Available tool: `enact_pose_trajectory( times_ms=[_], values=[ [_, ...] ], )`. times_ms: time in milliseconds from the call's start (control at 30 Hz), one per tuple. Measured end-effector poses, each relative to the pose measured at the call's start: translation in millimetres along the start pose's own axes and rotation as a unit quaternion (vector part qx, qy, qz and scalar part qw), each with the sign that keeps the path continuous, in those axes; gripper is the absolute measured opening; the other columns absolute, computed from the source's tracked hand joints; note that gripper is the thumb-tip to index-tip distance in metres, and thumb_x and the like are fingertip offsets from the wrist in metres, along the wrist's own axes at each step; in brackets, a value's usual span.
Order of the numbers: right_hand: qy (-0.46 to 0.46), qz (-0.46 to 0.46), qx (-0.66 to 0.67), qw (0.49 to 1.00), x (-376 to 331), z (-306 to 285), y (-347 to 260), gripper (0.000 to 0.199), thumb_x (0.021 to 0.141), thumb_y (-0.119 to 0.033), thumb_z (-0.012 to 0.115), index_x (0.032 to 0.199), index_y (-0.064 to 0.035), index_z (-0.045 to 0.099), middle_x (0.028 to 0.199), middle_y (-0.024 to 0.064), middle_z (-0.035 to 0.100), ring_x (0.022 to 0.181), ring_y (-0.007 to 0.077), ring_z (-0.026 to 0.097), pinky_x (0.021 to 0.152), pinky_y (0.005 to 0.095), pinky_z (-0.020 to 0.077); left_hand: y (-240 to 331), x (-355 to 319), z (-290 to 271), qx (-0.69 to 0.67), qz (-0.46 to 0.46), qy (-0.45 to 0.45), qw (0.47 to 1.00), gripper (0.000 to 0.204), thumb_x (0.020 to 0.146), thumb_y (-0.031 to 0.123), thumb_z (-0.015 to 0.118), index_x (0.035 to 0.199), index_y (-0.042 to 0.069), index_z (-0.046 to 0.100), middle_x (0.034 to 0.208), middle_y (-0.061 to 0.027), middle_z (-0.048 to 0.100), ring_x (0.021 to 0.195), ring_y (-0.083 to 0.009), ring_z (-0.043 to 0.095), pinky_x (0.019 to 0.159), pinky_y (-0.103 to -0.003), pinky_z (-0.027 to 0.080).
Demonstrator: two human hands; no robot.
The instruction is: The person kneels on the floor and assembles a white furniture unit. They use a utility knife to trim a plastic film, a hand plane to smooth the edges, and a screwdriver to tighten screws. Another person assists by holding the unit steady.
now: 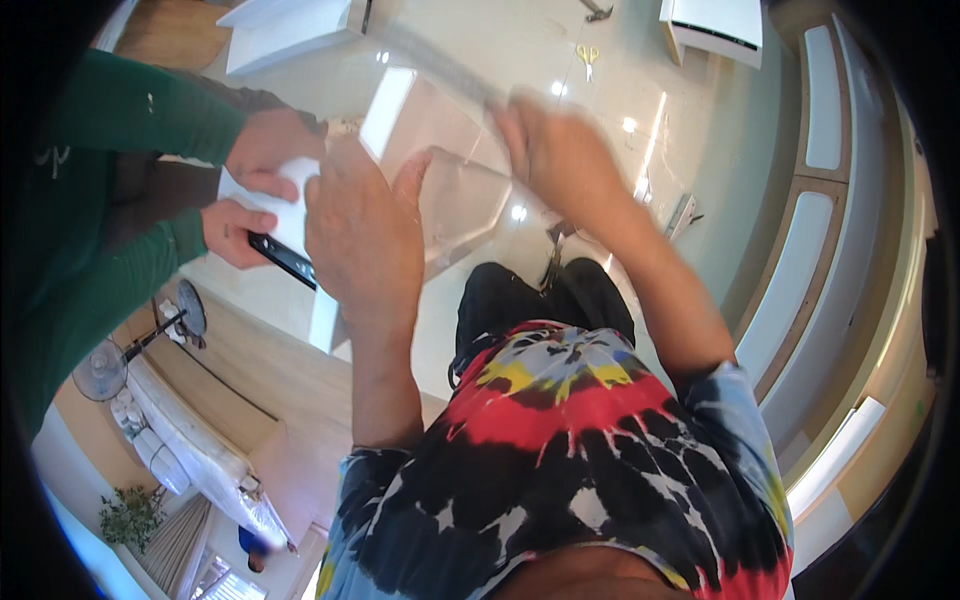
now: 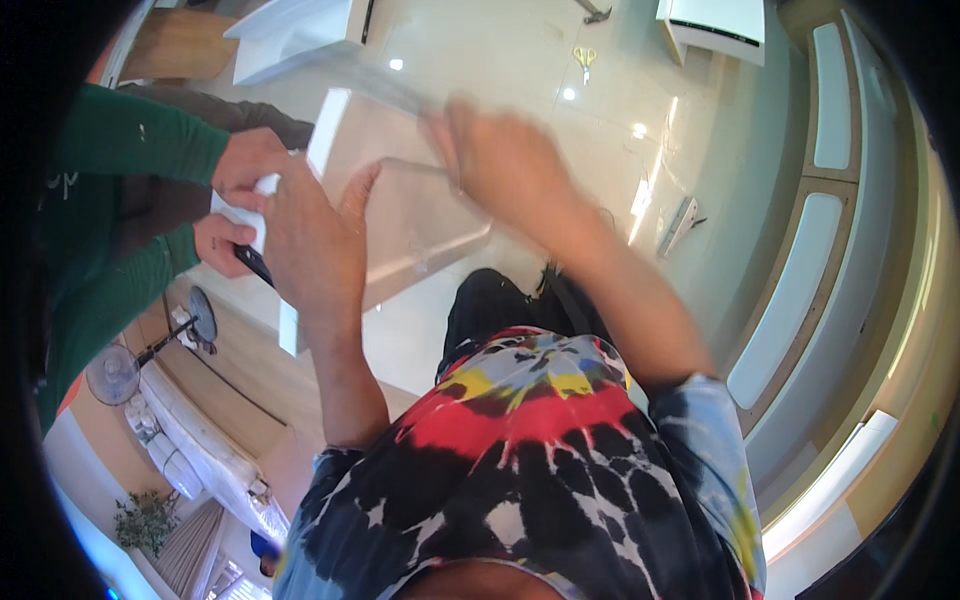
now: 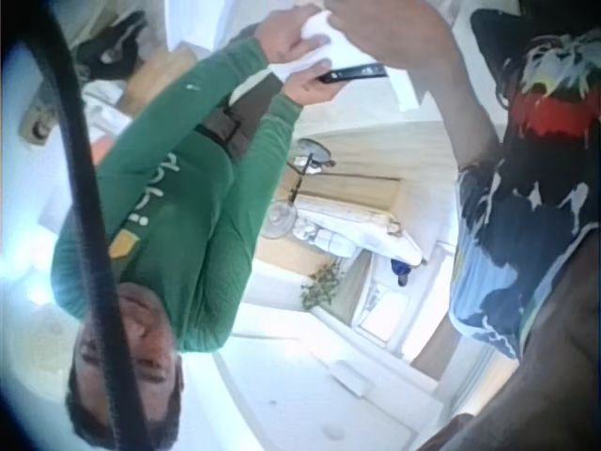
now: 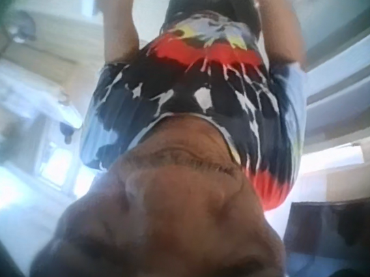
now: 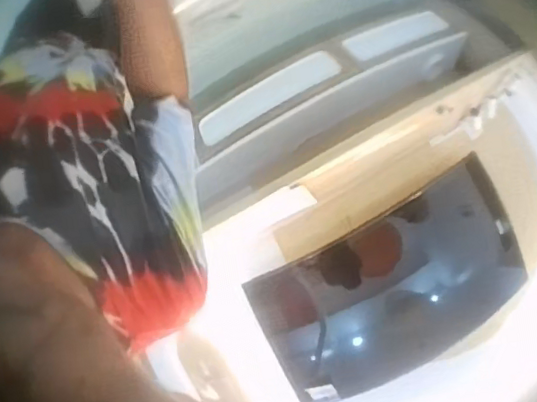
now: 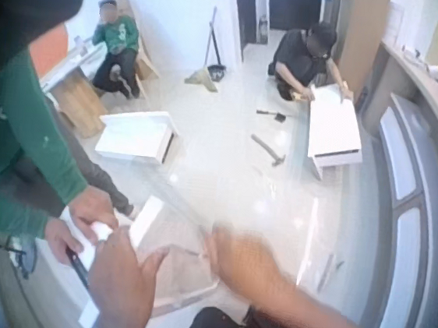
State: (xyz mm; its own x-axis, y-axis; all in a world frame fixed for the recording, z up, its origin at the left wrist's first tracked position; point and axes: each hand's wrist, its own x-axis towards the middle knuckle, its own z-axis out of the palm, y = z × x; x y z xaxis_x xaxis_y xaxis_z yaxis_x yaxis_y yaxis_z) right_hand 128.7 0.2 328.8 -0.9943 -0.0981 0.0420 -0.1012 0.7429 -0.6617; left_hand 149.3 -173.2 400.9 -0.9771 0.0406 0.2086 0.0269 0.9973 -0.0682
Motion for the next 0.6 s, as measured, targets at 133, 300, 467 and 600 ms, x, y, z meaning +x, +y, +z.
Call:
enact_pose_trajectory(
  times_ms=[133, 300, 467, 600],
  values=[
    [0.001, 0.083, 0.165, 0.983, 21, 5, 53, 0.050, 0.104, -0.038, 0.040, 0.091, 0.0038, 0.064, 0.069, 0.0195, 0.060, 0.062, 0.0315, 0.059, 0.065, 0.0402, 0.0502, 1, -10, 8, -0.015, 0.055, 0.081, 0.995, 0.053, 0.086, 0.034, 0.073, 0.129, 0.008, 0.056, 0.115, -0.0129, 0.061, 0.108, -0.0310, 0.058, 0.084, -0.039, 0.049],
    [0.028, 0.261, 0.410, 0.874, -97, 80, 111, 0.045, 0.106, -0.037, 0.039, 0.117, 0.0014, 0.060, 0.069, 0.0011, 0.046, 0.054, 0.0105, 0.048, 0.052, 0.0269, 0.0422, -12, -67, 57, 0.170, 0.274, 0.097, 0.942, 0.050, 0.086, 0.020, 0.064, 0.135, 0.014, 0.060, 0.148, -0.0102, 0.048, 0.140, -0.0318, 0.040, 0.117, -0.050, 0.022],
    [0.076, 0.375, 0.564, 0.732, -179, 146, 157, 0.042, 0.107, -0.036, 0.040, 0.124, -0.0009, 0.055, 0.067, -0.0017, 0.042, 0.049, 0.0073, 0.041, 0.046, 0.0249, 0.0409, -54, -155, 132, 0.383, 0.375, -0.163, 0.828, 0.054, 0.091, 0.025, 0.055, 0.142, 0.008, 0.051, 0.156, -0.0114, 0.035, 0.149, -0.0326, 0.022, 0.121, -0.055, 0.009],
    [0.128, 0.368, 0.529, 0.754, -237, 190, 175, 0.039, 0.107, -0.034, 0.042, 0.123, -0.0006, 0.054, 0.068, -0.0014, 0.043, 0.050, 0.0076, 0.042, 0.046, 0.0254, 0.0423, -60, -185, 209, 0.384, 0.471, -0.144, 0.781, 0.054, 0.093, 0.026, 0.049, 0.143, 0.005, 0.049, 0.155, -0.0158, 0.035, 0.148, -0.0350, 0.022, 0.121, -0.056, 0.009]
  ],
)
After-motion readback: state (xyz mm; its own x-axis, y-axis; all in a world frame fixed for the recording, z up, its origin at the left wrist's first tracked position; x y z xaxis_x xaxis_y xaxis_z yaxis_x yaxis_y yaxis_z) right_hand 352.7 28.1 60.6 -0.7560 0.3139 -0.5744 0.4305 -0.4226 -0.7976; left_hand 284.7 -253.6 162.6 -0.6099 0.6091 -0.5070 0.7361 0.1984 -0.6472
